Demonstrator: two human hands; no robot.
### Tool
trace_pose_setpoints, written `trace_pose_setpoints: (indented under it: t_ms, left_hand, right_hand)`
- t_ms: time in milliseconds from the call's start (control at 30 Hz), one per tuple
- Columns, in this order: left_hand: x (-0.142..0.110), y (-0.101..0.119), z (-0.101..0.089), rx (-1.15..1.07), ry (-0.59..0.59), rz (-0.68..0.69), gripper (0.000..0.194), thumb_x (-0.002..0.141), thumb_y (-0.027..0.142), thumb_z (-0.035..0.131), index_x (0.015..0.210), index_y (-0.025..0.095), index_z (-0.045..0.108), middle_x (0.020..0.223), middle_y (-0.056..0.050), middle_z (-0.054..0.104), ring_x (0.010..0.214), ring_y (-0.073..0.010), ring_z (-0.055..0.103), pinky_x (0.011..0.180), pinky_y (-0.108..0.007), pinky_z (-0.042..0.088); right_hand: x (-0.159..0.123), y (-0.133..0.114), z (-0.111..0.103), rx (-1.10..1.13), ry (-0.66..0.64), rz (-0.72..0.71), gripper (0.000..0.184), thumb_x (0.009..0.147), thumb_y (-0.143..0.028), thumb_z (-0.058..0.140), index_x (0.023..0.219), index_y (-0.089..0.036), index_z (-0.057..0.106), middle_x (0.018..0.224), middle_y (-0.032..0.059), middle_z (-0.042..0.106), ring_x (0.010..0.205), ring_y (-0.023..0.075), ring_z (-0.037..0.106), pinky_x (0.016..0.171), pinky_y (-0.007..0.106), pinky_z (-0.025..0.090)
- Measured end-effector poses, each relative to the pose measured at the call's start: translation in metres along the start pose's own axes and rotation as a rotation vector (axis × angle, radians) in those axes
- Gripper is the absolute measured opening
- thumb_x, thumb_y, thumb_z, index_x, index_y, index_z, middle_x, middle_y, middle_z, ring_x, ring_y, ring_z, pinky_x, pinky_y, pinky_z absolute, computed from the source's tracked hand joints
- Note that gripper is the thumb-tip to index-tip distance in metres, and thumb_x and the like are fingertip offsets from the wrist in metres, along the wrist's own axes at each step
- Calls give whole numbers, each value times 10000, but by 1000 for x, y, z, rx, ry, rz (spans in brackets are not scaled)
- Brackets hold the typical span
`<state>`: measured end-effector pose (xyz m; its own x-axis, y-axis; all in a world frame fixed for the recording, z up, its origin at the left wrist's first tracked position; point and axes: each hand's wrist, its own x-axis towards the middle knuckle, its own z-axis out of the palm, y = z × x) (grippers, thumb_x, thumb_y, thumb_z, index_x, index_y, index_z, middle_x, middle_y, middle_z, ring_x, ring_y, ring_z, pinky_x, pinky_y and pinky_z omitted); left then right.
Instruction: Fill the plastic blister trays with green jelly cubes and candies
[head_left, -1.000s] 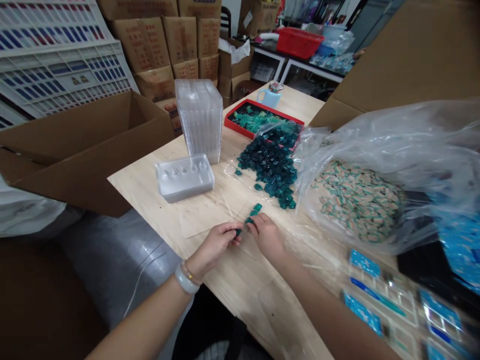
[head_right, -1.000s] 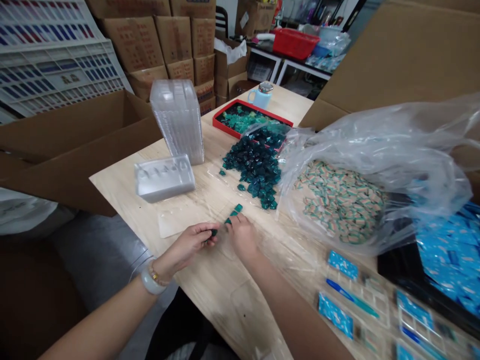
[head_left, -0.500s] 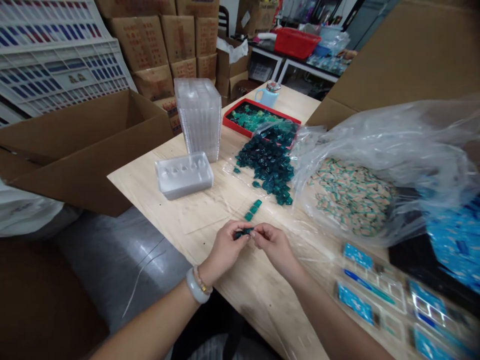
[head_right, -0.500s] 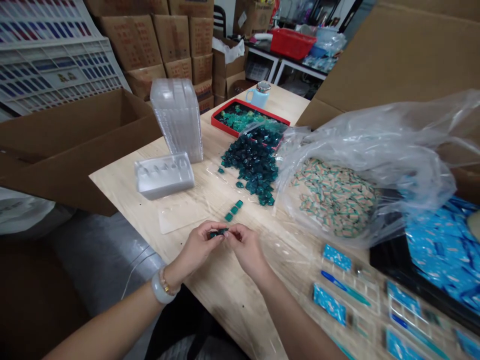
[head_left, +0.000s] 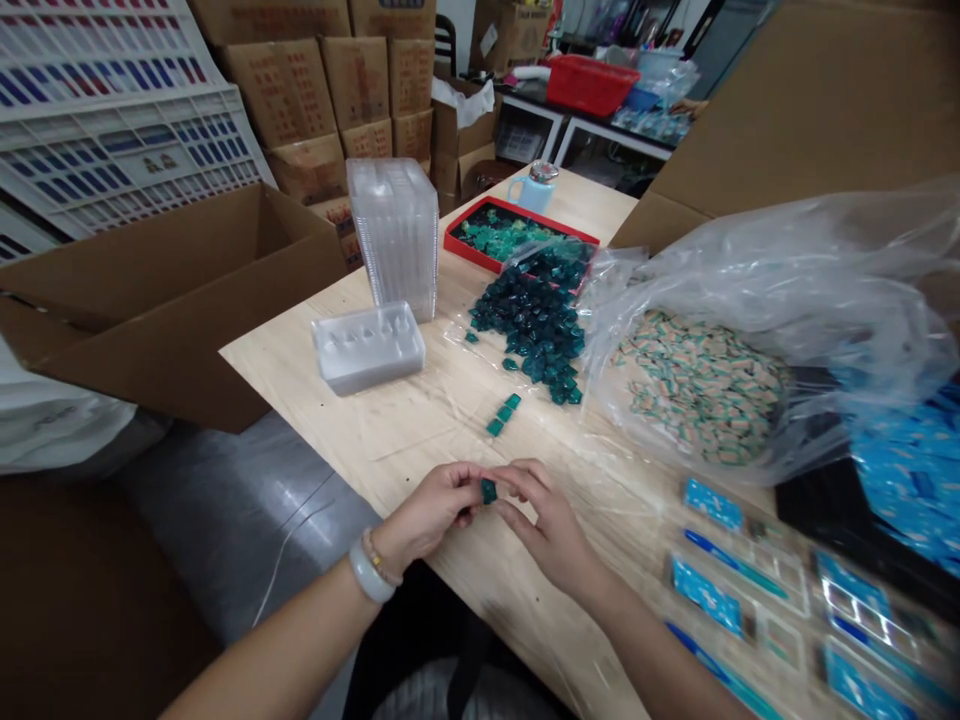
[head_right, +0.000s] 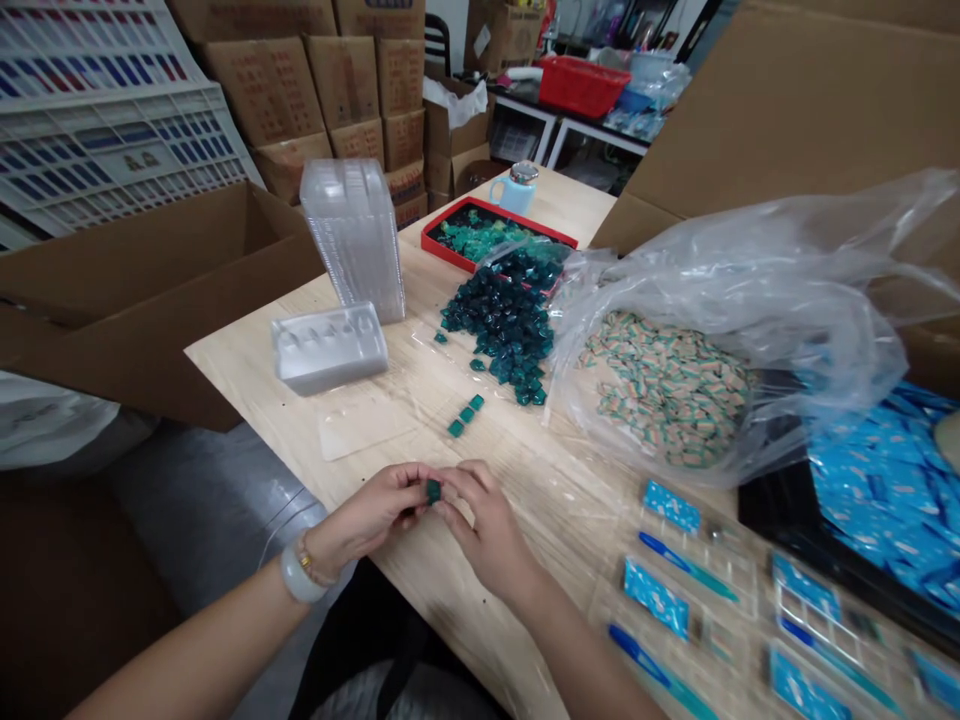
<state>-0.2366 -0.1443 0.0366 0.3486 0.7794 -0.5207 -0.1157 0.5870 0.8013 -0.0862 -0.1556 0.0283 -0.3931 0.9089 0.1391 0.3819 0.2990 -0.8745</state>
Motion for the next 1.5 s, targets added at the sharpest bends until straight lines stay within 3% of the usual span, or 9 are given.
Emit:
trace_pose_setpoints:
  t_ms: [133,200,300,400,500,800,1133,1367,1500]
  left_hand:
    - [0,0,1,-67,-8,-37,182,673,284,554,758,126,582,566,32,471,425,-29,317,399,-167,198]
    - [4,-1,0,52,40,-15,213,716,333,514,723,128,571,522,41,431,414,-41,312,399,-177,208]
    - [11,-2,-11,397,243,187,194,755,292,468,801,138,578,649,-6,524,540,-89,444,518,-211,352]
    - [18,-2,-23,810,351,351,173,742,189,468,874,155,573,832,-47,545,763,-147,502,729,-267,394]
    - [22,-2,-24,1088,274,303,146,726,140,458,816,153,573,874,-63,514,836,-174,494,791,-289,385]
    - [26,-2,-22,1095,229,281,147,696,104,443,793,148,545,895,-79,502,870,-198,487,812,-317,386]
    - [24,0,-31,1061,183,340,172,656,106,488,810,164,539,870,-52,501,830,-184,491,794,-315,392]
    - [25,-1,-28,1104,205,296,187,661,95,468,817,155,552,858,-52,501,802,-177,496,764,-300,396]
    - [25,-1,-29,1013,206,323,152,651,98,500,777,159,559,822,-41,506,787,-170,489,765,-300,383]
  right_hand:
    - [7,3,-4,108,-13,33,204,796,-230,504,991,-211,565,797,30,537,693,128,512,622,256,444]
    - [13,7,-5,62,30,43,173,798,-234,504,950,-191,574,759,26,534,663,126,509,595,247,438]
    - [28,18,-6,-207,65,1,180,815,-235,476,947,-159,571,793,55,549,713,148,519,639,269,434]
    - [50,30,-9,-626,-86,-76,174,815,-245,479,914,-156,591,842,87,567,812,194,514,703,314,401]
    - [71,37,-13,-901,-316,-192,142,797,-273,514,834,-169,604,809,76,571,810,209,508,671,317,363]
    - [100,33,-17,-975,-584,-464,140,761,-285,569,819,-162,604,819,71,554,806,197,475,657,308,286]
    - [87,45,-24,-889,-459,-509,340,790,-283,519,1122,-209,513,1000,80,545,937,222,438,792,354,282]
    - [77,49,-21,-803,-291,-432,201,825,-291,457,885,-186,618,909,73,574,897,217,447,793,361,320]
    - [69,60,-14,-787,-209,-413,199,829,-255,450,942,-195,603,1008,71,566,950,221,446,828,385,318]
